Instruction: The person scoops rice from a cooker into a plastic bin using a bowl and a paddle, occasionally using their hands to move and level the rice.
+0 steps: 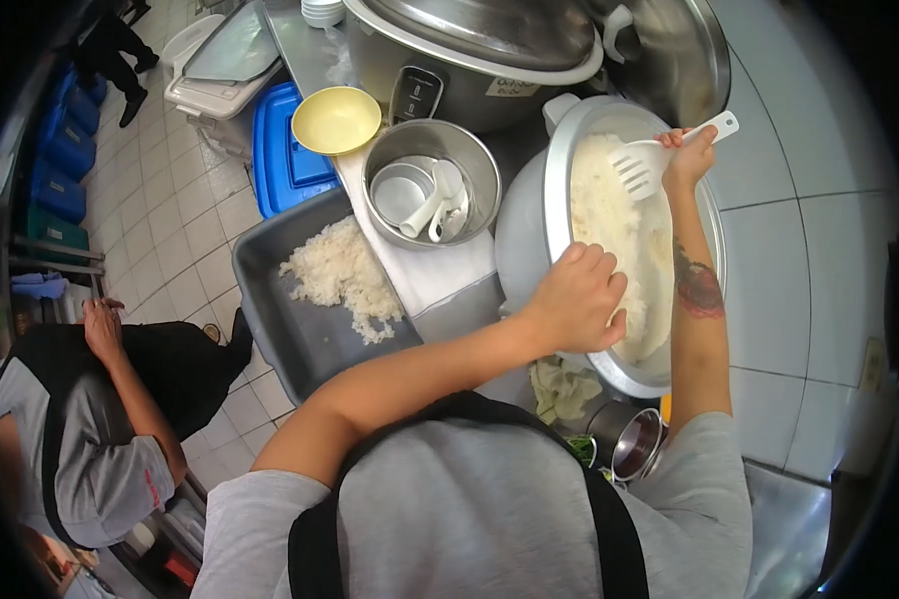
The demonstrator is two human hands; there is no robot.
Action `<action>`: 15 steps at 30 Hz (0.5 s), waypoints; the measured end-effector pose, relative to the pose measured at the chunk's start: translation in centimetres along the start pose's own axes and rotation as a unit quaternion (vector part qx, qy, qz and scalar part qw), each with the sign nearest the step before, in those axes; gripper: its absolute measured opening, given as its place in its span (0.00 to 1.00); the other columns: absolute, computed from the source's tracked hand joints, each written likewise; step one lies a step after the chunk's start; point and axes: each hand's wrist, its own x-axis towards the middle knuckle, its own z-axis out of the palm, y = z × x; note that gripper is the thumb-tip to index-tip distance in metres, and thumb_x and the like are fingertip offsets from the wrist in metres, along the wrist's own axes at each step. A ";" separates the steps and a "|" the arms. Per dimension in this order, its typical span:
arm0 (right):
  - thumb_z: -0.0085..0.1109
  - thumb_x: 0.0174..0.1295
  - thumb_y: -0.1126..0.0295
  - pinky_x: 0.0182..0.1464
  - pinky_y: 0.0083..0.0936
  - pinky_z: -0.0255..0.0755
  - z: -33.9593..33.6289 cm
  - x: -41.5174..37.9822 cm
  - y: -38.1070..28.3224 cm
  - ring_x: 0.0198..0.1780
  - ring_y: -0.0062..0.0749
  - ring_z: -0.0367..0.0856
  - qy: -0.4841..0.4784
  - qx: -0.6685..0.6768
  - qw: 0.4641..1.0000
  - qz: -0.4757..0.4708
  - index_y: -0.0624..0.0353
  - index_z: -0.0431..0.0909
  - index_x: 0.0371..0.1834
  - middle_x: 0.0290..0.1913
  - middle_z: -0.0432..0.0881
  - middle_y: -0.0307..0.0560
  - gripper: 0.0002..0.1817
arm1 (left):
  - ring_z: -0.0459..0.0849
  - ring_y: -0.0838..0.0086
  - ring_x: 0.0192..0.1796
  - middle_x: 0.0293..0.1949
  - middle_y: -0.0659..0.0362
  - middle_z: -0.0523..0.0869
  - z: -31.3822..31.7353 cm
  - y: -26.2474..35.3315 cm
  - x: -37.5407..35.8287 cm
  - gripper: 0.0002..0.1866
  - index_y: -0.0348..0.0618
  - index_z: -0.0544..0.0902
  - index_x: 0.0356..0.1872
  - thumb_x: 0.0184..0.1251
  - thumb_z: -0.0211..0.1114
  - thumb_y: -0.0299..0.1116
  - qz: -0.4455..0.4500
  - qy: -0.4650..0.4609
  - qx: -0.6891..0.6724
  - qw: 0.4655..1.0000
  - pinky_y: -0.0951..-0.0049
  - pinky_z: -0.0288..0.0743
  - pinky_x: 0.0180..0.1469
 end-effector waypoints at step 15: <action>0.30 0.69 0.42 0.35 0.38 0.74 -6.1 -12.9 -5.2 0.18 0.31 0.62 0.001 -0.035 0.999 0.011 0.58 0.59 0.25 0.16 0.61 0.42 0.28 | 0.72 0.63 0.34 0.24 0.54 0.73 -0.2 0.2 0.1 0.12 0.41 0.75 0.19 0.44 0.61 0.40 -0.008 0.004 0.000 1.000 0.65 0.64 0.41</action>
